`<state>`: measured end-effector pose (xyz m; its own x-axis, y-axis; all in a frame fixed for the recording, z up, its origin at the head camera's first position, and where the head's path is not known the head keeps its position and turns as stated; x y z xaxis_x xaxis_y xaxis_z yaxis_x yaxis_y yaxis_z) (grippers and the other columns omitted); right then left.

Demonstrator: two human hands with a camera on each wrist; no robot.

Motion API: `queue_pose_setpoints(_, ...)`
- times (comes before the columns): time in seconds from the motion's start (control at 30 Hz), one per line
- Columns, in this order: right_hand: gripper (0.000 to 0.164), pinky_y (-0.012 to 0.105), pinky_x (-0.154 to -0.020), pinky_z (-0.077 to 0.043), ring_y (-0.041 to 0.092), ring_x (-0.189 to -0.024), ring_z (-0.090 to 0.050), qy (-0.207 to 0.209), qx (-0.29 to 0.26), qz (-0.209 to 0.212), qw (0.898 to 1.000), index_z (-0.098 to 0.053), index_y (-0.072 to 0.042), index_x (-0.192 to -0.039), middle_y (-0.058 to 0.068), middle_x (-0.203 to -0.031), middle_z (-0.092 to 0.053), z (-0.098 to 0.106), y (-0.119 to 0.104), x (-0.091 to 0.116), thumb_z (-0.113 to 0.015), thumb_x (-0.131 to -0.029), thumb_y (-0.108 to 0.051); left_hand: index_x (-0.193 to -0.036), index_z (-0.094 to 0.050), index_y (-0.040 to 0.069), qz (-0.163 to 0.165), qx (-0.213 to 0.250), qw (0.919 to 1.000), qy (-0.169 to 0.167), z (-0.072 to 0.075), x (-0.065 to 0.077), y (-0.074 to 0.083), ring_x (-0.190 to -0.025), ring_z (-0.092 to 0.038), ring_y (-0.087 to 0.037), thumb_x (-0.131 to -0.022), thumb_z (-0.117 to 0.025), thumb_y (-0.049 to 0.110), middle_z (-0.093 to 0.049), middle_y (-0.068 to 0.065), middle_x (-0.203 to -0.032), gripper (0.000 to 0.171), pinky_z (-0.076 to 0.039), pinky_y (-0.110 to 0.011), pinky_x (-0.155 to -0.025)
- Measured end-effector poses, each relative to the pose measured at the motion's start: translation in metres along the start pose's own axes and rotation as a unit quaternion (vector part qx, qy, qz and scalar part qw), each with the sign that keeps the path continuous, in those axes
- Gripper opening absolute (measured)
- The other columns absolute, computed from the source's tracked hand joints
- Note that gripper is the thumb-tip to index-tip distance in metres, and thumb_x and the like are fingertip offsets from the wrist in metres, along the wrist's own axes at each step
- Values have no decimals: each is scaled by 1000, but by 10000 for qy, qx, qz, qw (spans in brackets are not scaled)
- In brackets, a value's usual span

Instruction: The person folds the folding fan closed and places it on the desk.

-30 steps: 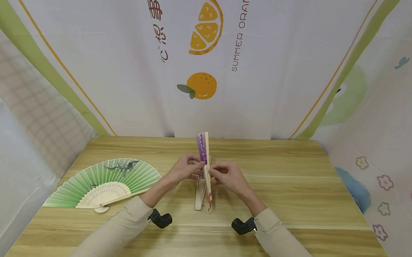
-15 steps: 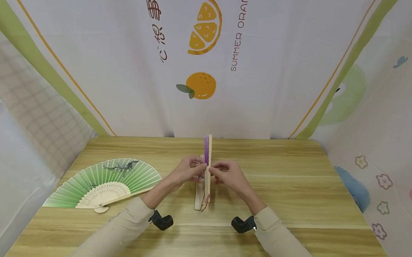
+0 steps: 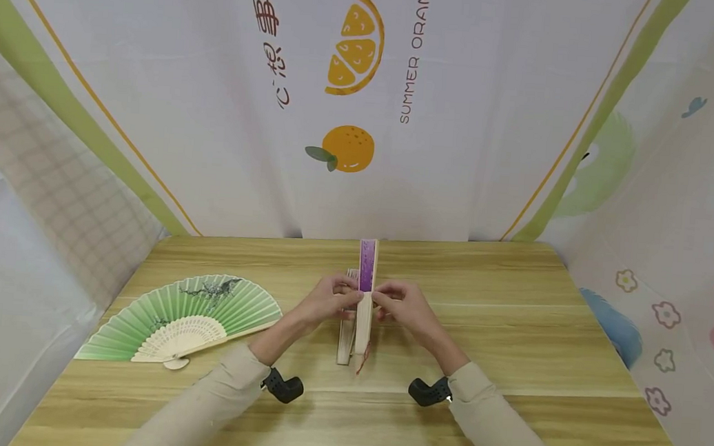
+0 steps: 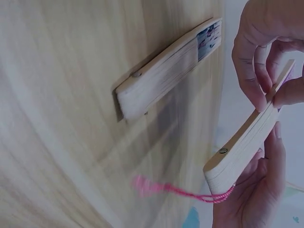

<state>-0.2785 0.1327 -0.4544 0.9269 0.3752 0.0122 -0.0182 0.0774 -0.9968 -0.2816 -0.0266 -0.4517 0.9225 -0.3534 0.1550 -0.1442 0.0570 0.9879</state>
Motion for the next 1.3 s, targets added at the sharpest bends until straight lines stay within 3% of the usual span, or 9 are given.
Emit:
queue_pose_setpoints(0.2, 23, 51, -75, -58, 23, -74, -66, -384, 437, 142, 9982, -67, 8, -110, 15, -87, -67, 5, 5, 8, -60, -105, -14, -124, -53, -12, -53, -158, 9999, 44, -11, -3, -3, -76, -64, -18, -101, -64, 4, -63, -16, -104, 30, -59, -46, -81)
queue_pose_setpoints(0.33, 26, 42, -72, -59, 21, -74, -65, -543, 705, 194, 9958, -68, 8, -112, 14, -88, -70, 8, 9, 14, -62, -104, -16, -124, -53, -11, -99, -177, 9998, 40, -20, -4, -4, -80, -67, -21, -101, -64, 5, -64, -17, -104, 30, -58, -50, -83)
queue_pose_setpoints(0.5, 27, 34, -71, -59, 17, -73, -63, -448, 639, -13, 9970, -67, 11, -113, 15, -85, -68, 18, 20, 20, -62, -104, -14, -123, -54, -9, -83, -246, 9996, -134, -32, -3, -11, -83, -70, -31, -100, -65, 3, -66, -15, -99, 28, -59, -48, -79)
queue_pose_setpoints(0.7, 30, 35, -73, -59, 16, -74, -61, -392, 619, -229, 9970, -65, 13, -116, 13, -82, -65, 29, 29, 29, -59, -105, -15, -123, -53, -7, -97, -322, 9986, -414, -46, 0, -20, -81, -72, -31, -98, -66, -1, -71, -15, -96, 29, -61, -38, -69)
queue_pose_setpoints(0.97, 27, 31, -64, -58, 19, -70, -63, -246, 1161, -195, 9927, -69, 10, -112, 12, -79, -67, 34, 33, 33, -61, -104, -14, -121, -53, -9, -283, -526, 9981, -164, -54, 1, -24, -74, -71, -28, -95, -68, -5, -73, -16, -92, 30, -61, -38, -65)
queue_pose_setpoints(1.17, 24, 35, -63, -60, 19, -70, -63, -201, 1146, -320, 9927, -68, 11, -111, 12, -80, -68, 36, 35, 36, -63, -102, -11, -118, -53, -11, -158, -713, 9973, -112, -56, -2, -26, -71, -71, -27, -95, -68, -6, -73, -15, -87, 28, -61, -36, -64)
queue_pose_setpoints(1.3, 24, 34, -63, -60, 18, -69, -63, -212, 1161, -352, 9924, -68, 11, -111, 11, -80, -68, 36, 34, 37, -64, -102, -11, -119, -53, -12, -112, -681, 9975, -126, -58, -3, -26, -72, -72, -33, -95, -66, -7, -72, -17, -87, 28, -61, -38, -63)
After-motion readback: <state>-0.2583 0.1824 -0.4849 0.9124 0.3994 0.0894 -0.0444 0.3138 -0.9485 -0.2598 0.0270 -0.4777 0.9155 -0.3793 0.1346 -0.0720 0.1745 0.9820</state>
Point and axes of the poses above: each hand's wrist, its own x-axis away from the middle knuckle, its own z-axis out of the back of the hand, y = z × x, the point moved 7 cm from there along -x, towards the middle knuckle
